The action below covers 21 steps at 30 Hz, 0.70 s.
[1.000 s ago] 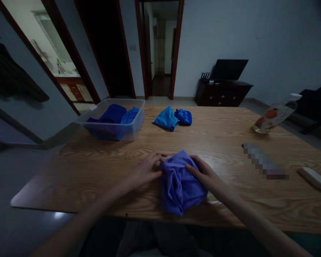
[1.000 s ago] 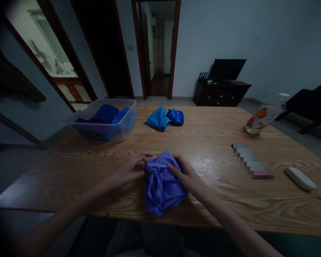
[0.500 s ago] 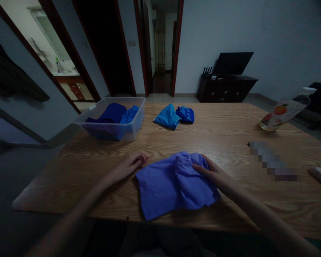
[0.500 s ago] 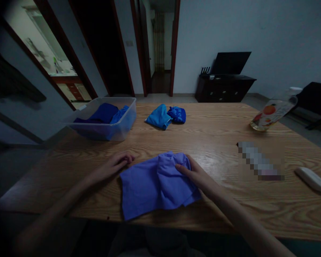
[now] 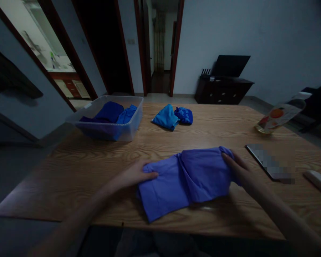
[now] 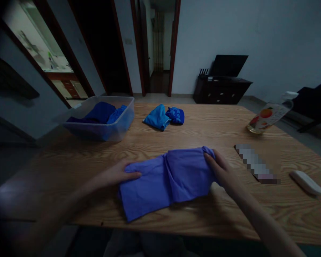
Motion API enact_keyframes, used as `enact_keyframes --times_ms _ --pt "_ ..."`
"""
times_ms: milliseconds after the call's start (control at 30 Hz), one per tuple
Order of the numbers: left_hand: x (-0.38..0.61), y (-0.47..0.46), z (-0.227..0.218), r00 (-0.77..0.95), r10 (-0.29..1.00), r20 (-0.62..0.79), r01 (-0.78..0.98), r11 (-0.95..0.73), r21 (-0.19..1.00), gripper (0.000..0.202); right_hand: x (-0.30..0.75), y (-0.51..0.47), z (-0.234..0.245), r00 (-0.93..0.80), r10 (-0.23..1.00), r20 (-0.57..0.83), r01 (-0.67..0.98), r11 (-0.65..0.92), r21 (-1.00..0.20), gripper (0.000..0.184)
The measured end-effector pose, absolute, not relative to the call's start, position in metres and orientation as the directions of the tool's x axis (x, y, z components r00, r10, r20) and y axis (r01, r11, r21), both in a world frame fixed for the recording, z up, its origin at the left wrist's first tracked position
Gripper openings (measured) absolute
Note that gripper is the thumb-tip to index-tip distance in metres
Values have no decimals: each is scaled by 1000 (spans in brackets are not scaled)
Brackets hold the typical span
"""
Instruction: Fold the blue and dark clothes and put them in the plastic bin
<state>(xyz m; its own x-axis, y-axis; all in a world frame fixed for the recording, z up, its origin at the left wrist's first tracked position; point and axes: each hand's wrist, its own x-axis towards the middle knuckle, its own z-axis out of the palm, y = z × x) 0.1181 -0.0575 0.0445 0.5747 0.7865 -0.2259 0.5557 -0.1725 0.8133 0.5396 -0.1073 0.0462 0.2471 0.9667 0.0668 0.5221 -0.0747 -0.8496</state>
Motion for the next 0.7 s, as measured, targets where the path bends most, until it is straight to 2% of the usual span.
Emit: enact_keyframes --times_ms 67,133,267,400,467,567,633,700 --pt "97 -48 55 569 770 -289 485 -30 874 60 562 -107 53 355 935 6 449 -164 -878 56" --pt "75 -42 61 511 800 -314 474 42 880 66 583 -105 55 408 913 5 450 -196 -871 60" --pt "43 -34 49 369 873 -320 603 37 797 68 604 -97 35 342 936 86 629 -160 -761 63" --pt "33 -27 22 257 961 -103 692 -109 714 65 597 -94 8 148 979 141 765 -23 -643 73" --pt "37 -29 16 238 970 60 751 -222 622 58 587 -96 6 96 960 262 842 62 -535 72" --pt "52 -44 16 309 916 255 841 -388 377 48 570 -101 16 -76 913 401 938 202 -281 58" --pt "68 -61 15 428 864 263 834 -490 254 51 559 -105 20 -300 896 328 906 375 -196 49" --pt "81 -77 8 532 820 209 802 -568 187 61 550 -109 17 -469 856 219 839 509 -192 51"
